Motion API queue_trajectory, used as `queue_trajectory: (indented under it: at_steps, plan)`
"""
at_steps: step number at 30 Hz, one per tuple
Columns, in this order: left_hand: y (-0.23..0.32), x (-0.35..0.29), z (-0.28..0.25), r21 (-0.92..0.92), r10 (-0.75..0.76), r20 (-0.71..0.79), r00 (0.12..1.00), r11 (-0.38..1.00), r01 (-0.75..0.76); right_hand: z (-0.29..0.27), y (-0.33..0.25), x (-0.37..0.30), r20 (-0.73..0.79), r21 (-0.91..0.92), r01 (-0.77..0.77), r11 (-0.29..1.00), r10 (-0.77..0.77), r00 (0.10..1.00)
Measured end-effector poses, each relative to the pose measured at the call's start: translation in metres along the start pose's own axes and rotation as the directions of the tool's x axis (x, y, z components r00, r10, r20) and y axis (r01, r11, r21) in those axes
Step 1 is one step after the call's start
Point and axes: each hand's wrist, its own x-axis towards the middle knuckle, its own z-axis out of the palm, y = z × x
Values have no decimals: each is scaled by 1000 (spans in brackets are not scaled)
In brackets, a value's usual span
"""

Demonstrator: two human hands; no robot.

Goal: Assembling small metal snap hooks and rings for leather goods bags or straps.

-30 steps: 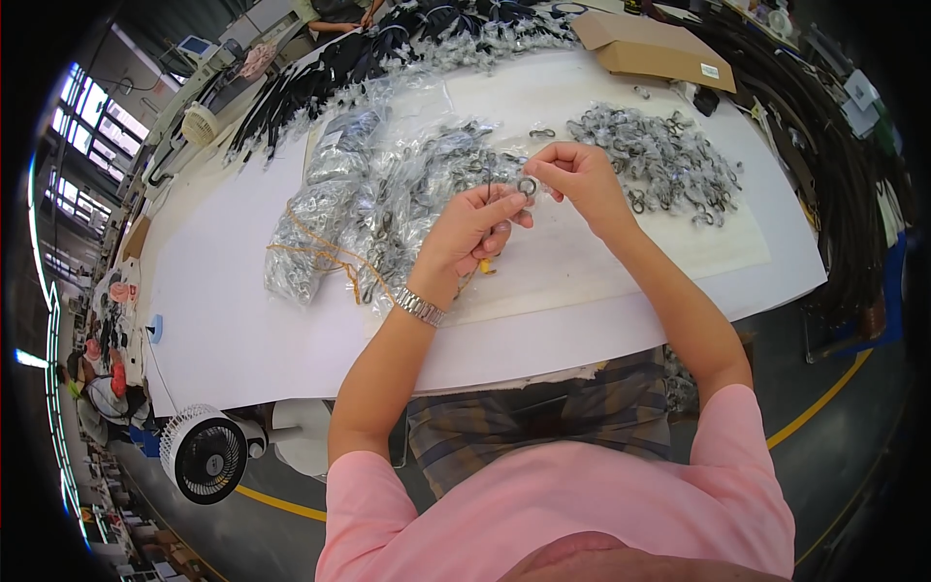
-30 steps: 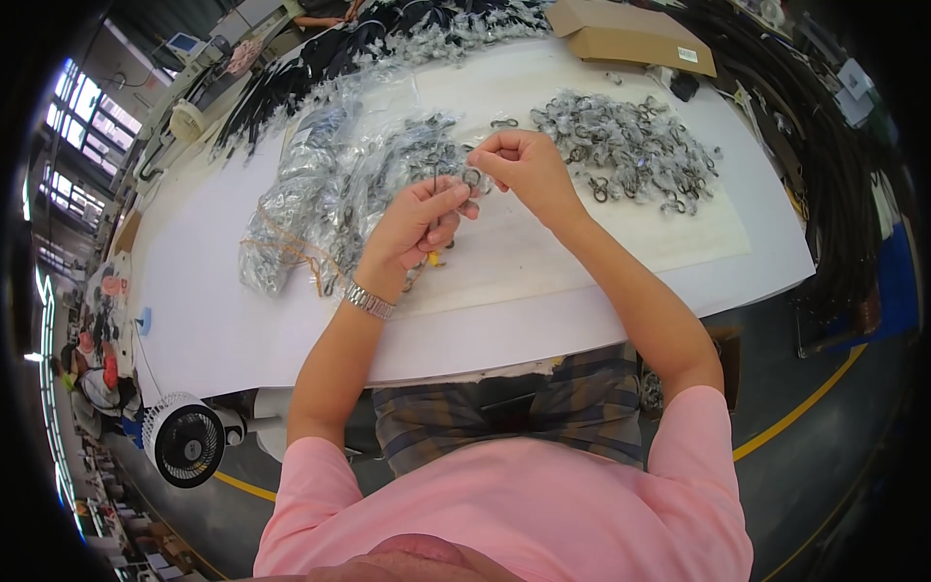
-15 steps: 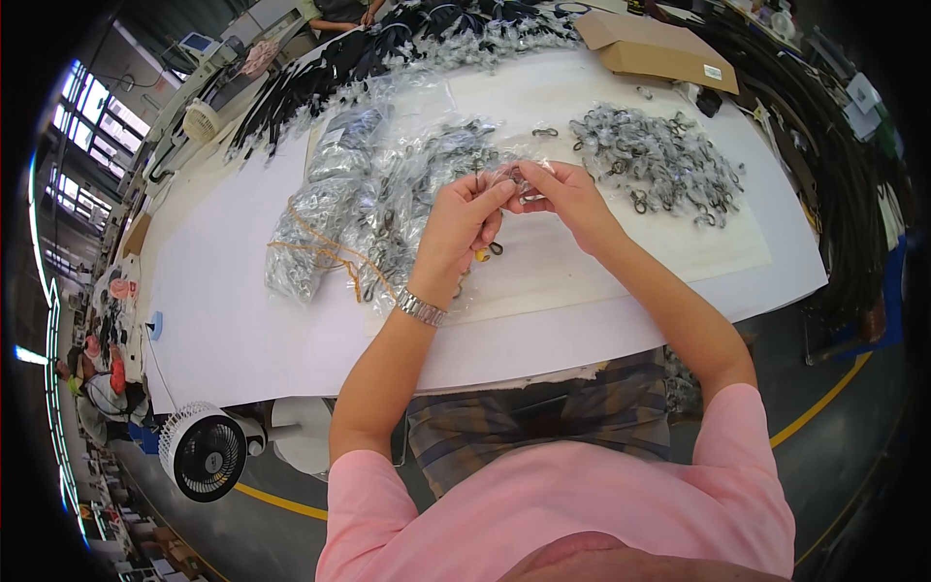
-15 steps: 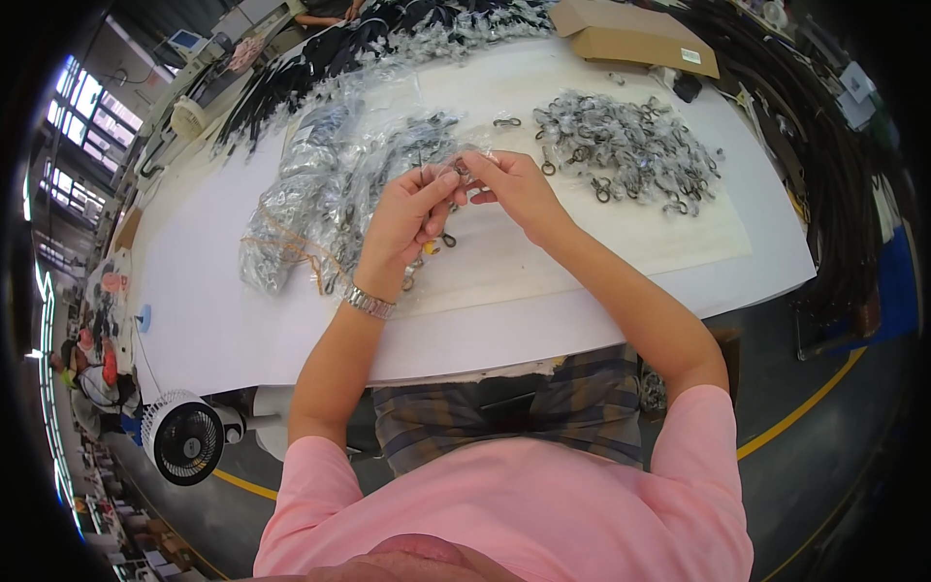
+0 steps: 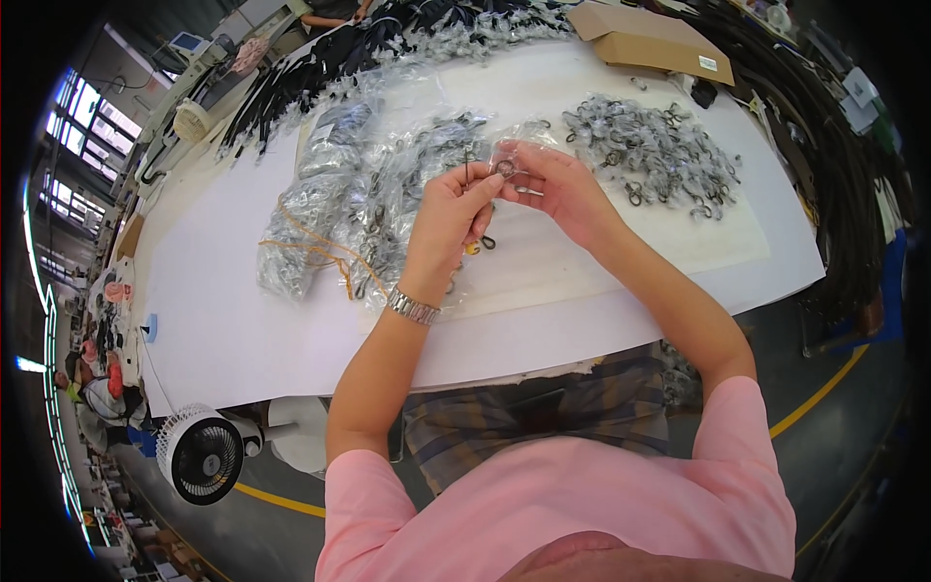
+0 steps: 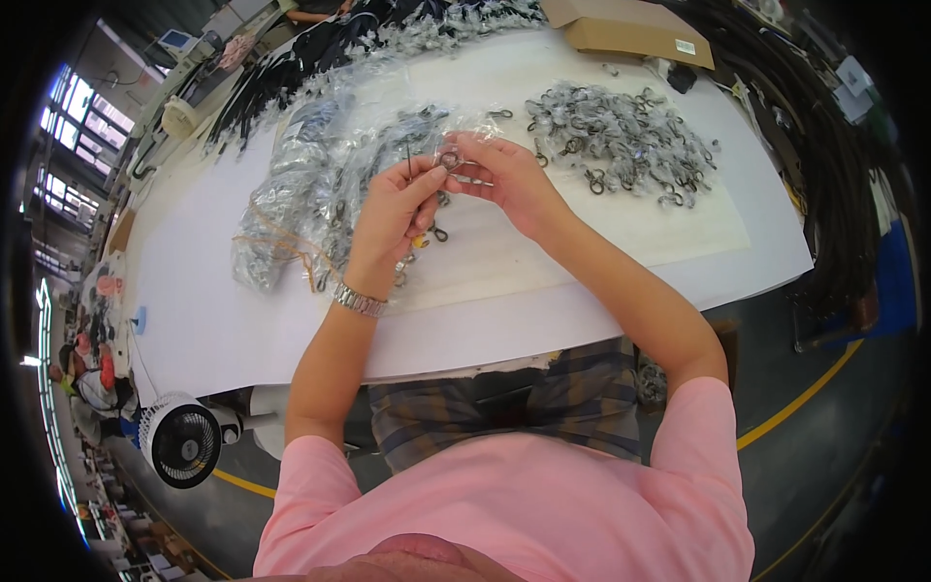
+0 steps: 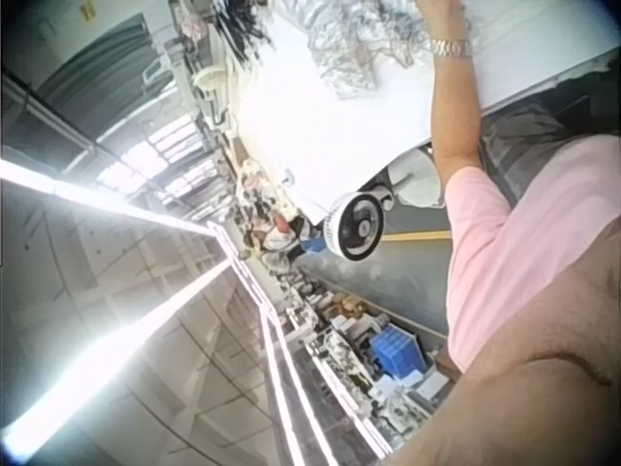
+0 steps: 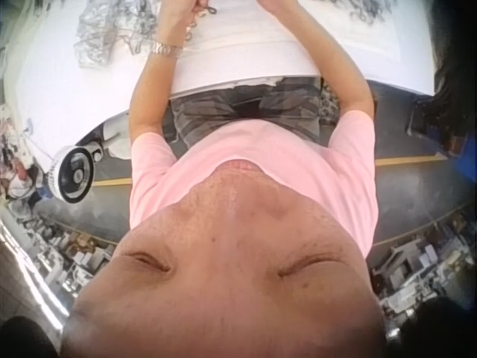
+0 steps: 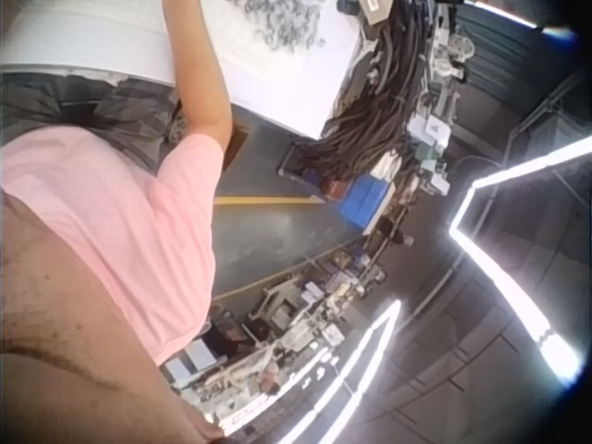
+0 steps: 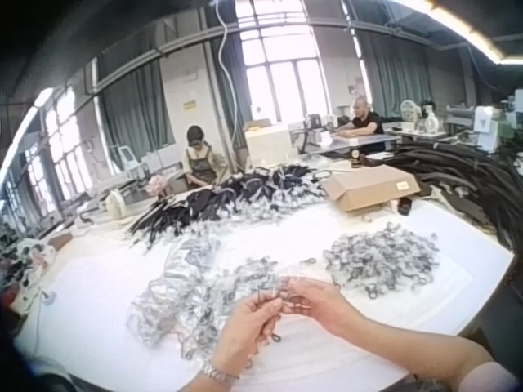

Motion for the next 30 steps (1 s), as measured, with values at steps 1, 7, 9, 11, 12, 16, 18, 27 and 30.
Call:
queue_trajectory:
  at_steps: [1,7,9,11,12,16,18,27,30]
  plan:
    - [0,0,1,-1,0,3,1000,1000,0,-1,3,-1,59,-18,1,1000,0,998]
    - [8,-5,8,45,44,39,998,998,-46,-5,7,-2,46,35,-27,999,25,999]
    - [12,-7,10,207,51,-14,999,977,-47,-1,4,-4,0,62,-20,998,20,1000]
    - [13,-6,11,174,82,-62,995,982,-70,1,1,-5,-49,88,-12,996,17,999]
    - [13,-7,11,145,113,-112,987,985,-96,1,-1,-5,-58,91,-28,995,33,998]
    - [12,-4,8,78,148,-190,971,988,-135,-3,2,-3,-94,114,-43,993,53,994]
    - [11,-2,1,124,61,-169,984,992,-40,-5,2,-2,-93,92,-33,995,41,995]
    - [18,-10,16,210,182,-175,968,967,-144,-5,3,-4,-115,0,-10,1000,10,993]
    - [14,-9,14,222,197,-172,965,962,-157,-3,3,-5,-84,-10,-22,1000,21,996]
